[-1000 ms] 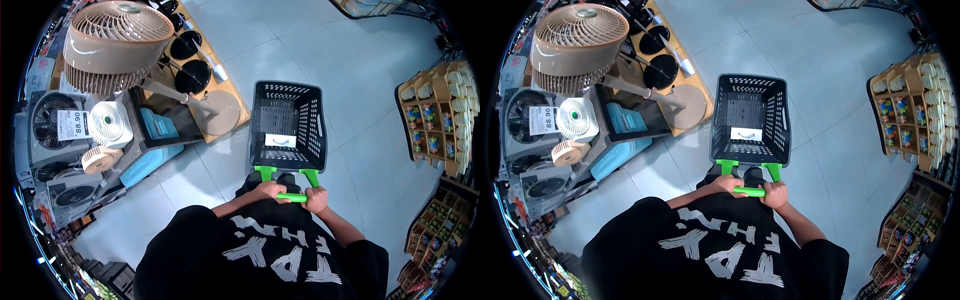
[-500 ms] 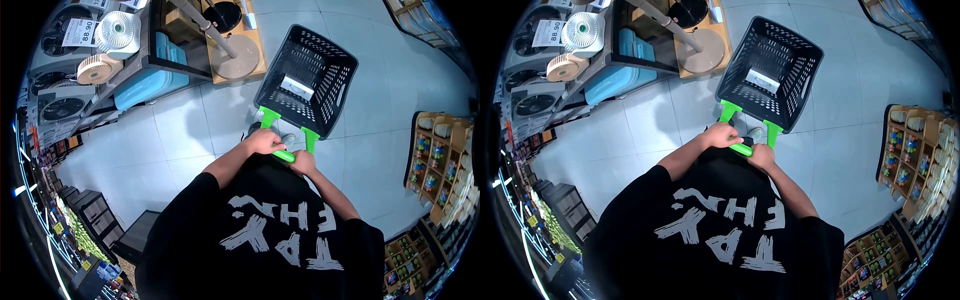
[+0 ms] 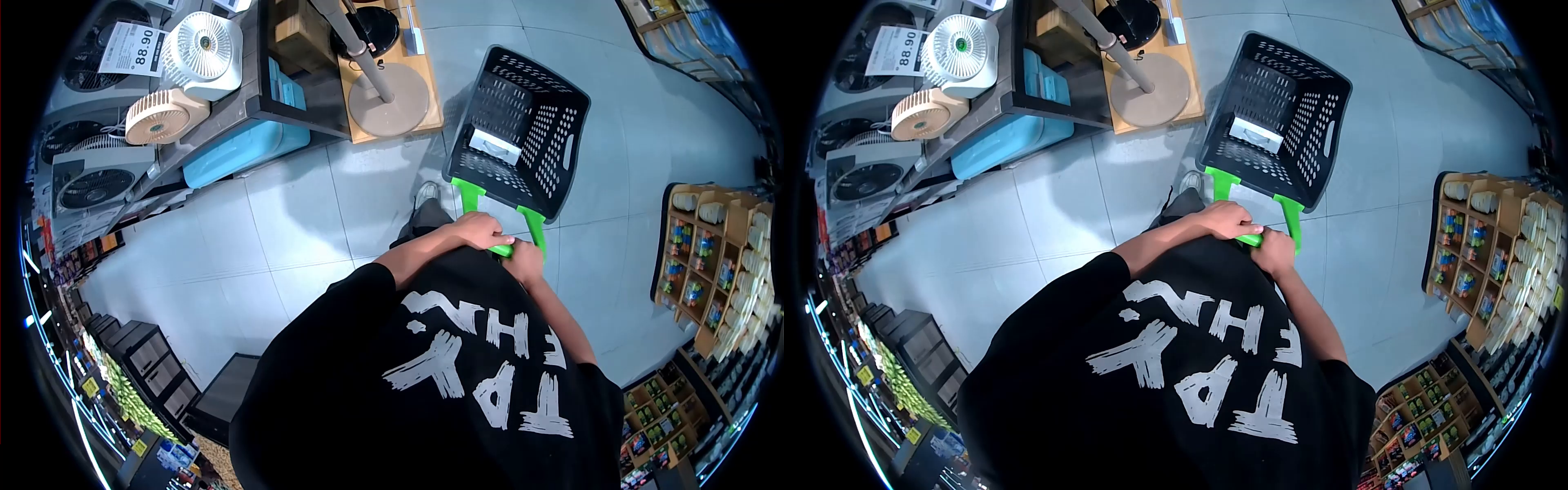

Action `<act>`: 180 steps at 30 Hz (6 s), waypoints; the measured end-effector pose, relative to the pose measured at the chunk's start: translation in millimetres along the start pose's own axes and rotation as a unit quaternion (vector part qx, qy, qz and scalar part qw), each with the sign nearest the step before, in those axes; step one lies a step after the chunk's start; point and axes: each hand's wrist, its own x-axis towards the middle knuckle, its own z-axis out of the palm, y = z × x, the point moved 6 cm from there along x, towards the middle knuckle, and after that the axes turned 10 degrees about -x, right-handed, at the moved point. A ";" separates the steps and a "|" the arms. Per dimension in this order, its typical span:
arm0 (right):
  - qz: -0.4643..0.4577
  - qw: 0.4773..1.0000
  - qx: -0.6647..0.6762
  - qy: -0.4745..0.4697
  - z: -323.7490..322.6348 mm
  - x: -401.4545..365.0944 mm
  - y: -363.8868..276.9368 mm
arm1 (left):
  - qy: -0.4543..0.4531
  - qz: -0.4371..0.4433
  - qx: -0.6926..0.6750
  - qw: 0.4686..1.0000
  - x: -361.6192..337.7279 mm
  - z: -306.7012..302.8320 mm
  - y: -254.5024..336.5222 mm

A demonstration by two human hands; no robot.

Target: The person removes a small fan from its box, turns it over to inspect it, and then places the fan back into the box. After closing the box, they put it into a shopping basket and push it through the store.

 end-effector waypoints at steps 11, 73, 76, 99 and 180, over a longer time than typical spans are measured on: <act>-0.039 0.992 -0.095 -0.068 2.8 39.6 16.1 | 0.111 0.037 -0.050 0.992 24.4 -54.9 -10.8; -0.201 0.960 -0.157 -0.113 -288.2 576.1 166.7 | 0.593 -0.254 -0.448 0.620 203.7 -361.3 -134.6; -0.224 0.956 -0.149 -0.113 -294.6 608.1 170.3 | 0.586 -0.338 -0.451 0.582 214.1 -349.8 -131.6; -0.375 0.902 0.030 -0.213 -432.5 839.7 123.9 | 0.708 -0.238 -0.501 0.437 399.2 -503.9 -61.9; -0.301 0.950 0.016 -0.087 -677.3 1403.7 -167.6 | 0.685 -0.318 -0.383 0.531 526.1 -993.7 -232.5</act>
